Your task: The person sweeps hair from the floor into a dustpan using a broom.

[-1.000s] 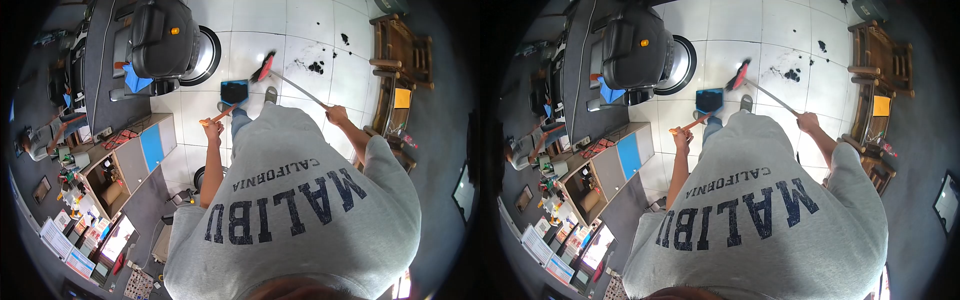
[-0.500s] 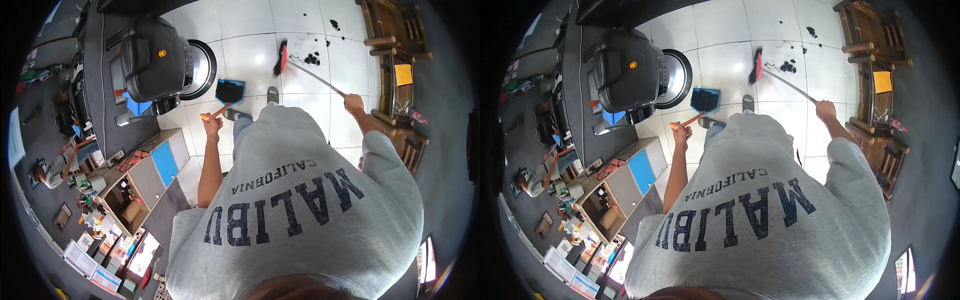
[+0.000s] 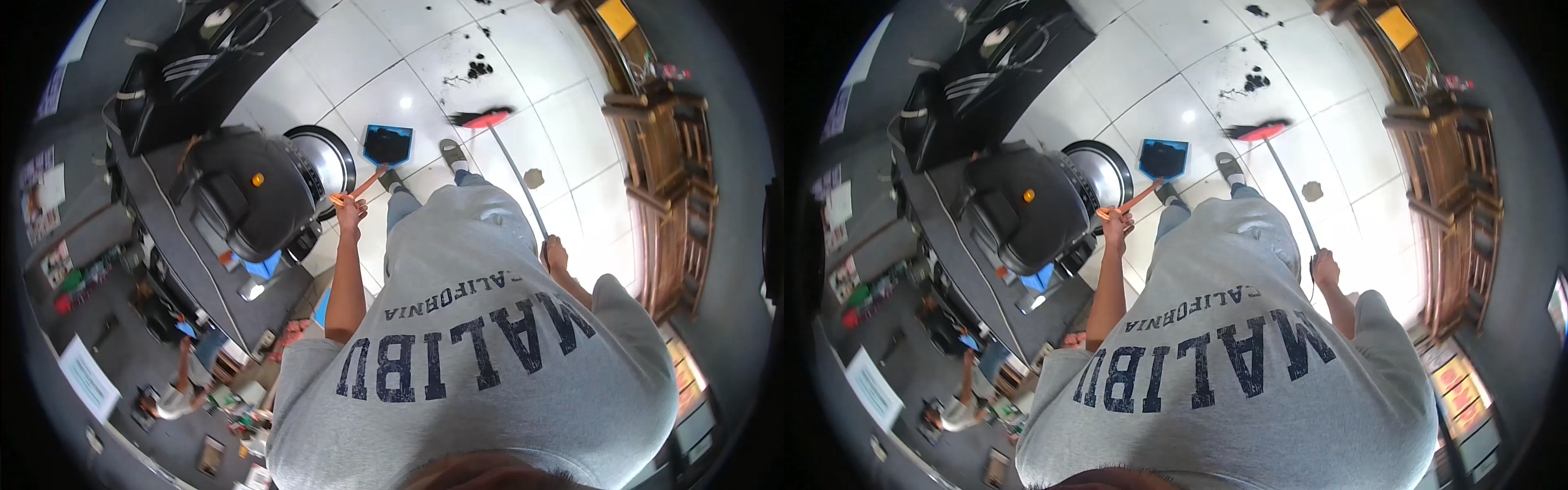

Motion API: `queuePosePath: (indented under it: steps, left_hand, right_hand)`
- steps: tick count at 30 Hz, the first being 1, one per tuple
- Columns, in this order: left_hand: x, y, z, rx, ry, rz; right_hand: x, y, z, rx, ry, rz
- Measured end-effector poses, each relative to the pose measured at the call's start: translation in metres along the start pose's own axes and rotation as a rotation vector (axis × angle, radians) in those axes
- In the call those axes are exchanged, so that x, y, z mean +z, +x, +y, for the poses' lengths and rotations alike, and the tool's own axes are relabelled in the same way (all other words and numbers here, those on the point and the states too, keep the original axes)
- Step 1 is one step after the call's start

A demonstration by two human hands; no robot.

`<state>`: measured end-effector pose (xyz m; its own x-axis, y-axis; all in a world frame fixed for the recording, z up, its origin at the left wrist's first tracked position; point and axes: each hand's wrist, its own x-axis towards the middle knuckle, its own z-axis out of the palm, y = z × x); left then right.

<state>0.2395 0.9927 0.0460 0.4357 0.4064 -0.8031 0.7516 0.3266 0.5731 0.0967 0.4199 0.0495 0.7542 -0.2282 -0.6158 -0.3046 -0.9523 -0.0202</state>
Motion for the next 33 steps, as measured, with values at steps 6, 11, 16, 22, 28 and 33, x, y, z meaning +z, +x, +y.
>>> queuePosePath:
  steps: [6, 11, 16, 22, 28, 33]
  left_hand:
    - [-0.024, 0.062, 0.039, 0.018, 0.158, -0.240]
    - [-0.040, 0.090, 0.085, 0.130, 0.358, -0.320]
    - [-0.050, 0.094, 0.111, 0.115, 0.420, -0.333]
    - [-0.065, 0.102, 0.105, 0.136, 0.410, -0.366]
    - [-0.082, 0.093, 0.096, 0.132, 0.371, -0.333]
    - [-0.084, 0.103, 0.095, 0.139, 0.368, -0.308]
  right_hand:
    - [0.057, -0.103, -0.107, 0.405, 0.251, -0.298]
    - [0.122, -0.114, -0.173, 0.710, 0.815, -0.329]
    - [0.200, -0.088, -0.173, 1.107, 1.751, -0.356]
    - [0.208, 0.026, -0.218, 0.015, 1.162, -0.403]
    - [0.011, 0.156, -0.337, 0.958, 2.292, -0.626]
    - [-0.081, 0.199, -0.355, 0.816, 2.439, -0.594]
